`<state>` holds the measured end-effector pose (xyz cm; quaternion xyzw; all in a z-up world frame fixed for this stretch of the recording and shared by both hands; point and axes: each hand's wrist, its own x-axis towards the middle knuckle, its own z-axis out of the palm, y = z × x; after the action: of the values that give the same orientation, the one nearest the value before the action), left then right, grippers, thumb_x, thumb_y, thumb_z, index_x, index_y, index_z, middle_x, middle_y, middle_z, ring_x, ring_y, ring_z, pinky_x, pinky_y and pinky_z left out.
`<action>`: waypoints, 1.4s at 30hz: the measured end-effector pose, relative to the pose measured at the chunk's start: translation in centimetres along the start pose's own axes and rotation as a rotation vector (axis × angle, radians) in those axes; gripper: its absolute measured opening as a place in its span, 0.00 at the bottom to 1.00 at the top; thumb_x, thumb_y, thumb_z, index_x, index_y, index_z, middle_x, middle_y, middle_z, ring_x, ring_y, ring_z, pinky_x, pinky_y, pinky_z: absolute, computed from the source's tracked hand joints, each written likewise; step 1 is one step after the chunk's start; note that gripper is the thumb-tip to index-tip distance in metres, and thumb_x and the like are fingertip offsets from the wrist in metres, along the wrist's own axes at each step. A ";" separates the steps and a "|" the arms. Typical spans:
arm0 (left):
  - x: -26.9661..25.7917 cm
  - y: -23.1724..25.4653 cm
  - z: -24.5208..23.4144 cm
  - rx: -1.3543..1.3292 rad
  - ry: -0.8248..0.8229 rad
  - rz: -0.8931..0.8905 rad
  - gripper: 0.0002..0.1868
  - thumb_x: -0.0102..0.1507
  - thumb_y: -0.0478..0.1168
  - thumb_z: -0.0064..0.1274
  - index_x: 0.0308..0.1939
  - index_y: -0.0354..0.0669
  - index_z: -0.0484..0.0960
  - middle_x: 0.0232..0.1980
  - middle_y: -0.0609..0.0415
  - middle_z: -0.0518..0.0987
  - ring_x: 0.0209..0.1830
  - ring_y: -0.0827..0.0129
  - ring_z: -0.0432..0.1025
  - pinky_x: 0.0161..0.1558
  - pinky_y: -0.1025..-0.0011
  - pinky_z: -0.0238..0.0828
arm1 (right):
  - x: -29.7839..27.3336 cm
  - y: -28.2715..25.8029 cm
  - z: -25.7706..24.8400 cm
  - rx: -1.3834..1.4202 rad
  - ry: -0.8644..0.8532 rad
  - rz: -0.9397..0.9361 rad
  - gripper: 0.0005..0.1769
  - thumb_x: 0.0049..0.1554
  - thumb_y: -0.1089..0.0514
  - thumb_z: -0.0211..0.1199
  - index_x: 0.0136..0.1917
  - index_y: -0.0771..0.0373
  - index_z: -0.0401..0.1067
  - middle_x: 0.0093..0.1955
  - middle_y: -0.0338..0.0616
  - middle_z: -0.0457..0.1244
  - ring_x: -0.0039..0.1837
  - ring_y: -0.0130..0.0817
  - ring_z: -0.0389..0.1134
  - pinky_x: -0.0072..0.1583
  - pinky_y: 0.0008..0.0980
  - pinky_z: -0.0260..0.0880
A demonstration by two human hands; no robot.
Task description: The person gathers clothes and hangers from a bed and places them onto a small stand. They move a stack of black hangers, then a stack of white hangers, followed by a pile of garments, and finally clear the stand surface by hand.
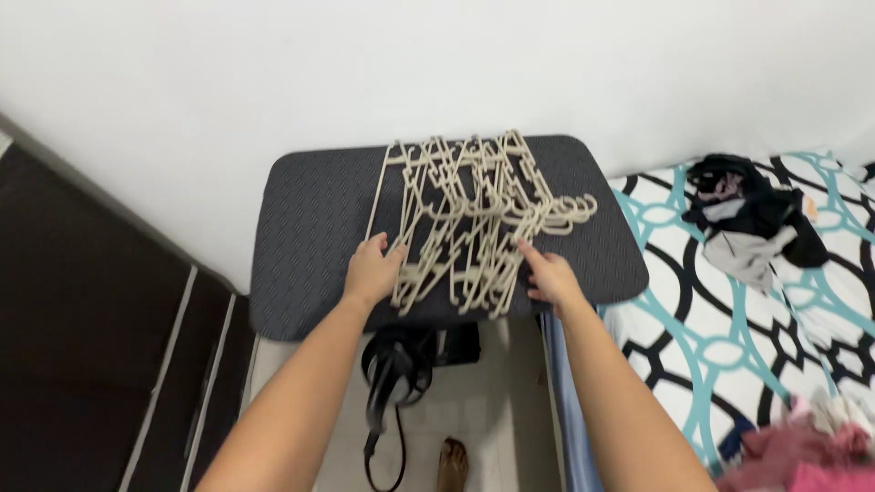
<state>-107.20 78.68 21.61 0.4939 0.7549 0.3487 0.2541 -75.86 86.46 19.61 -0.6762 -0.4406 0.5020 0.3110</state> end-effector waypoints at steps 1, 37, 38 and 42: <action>1.8 0.7 0.7 0.068 -0.023 -0.007 0.35 0.63 0.55 0.54 0.68 0.36 0.70 0.69 0.42 0.70 0.67 0.49 0.64 0.64 0.57 0.60 | 1.1 -0.9 0.3 -0.074 0.019 0.039 0.57 0.47 0.23 0.65 0.67 0.77 0.64 0.64 0.59 0.64 0.62 0.46 0.69 0.52 0.43 0.76; 8.1 4.5 1.7 0.218 -0.437 0.921 0.61 0.60 0.72 0.55 0.80 0.33 0.47 0.84 0.37 0.41 0.85 0.48 0.34 0.78 0.46 0.29 | -10.7 -9.1 12.2 -0.925 0.483 -0.432 0.69 0.25 0.47 0.82 0.75 0.67 0.54 0.62 0.55 0.61 0.63 0.54 0.63 0.60 0.51 0.64; 8.3 4.1 2.1 0.207 -0.472 0.897 0.55 0.63 0.71 0.51 0.80 0.36 0.52 0.84 0.41 0.47 0.86 0.51 0.38 0.81 0.46 0.30 | -10.5 -8.5 12.4 -0.919 0.518 -0.445 0.69 0.25 0.46 0.82 0.75 0.66 0.55 0.61 0.55 0.61 0.62 0.54 0.63 0.59 0.52 0.63; 8.4 5.3 2.1 0.063 -0.471 0.915 0.53 0.60 0.66 0.57 0.76 0.30 0.60 0.80 0.35 0.58 0.84 0.44 0.43 0.77 0.43 0.30 | -8.7 -7.0 11.5 -0.792 0.473 -0.422 0.54 0.31 0.50 0.78 0.66 0.68 0.60 0.59 0.57 0.62 0.63 0.55 0.64 0.62 0.47 0.67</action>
<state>-105.84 88.40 24.11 0.8462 0.3939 0.2807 0.2236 -89.71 81.29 25.72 -0.7337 -0.6416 0.0559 0.2163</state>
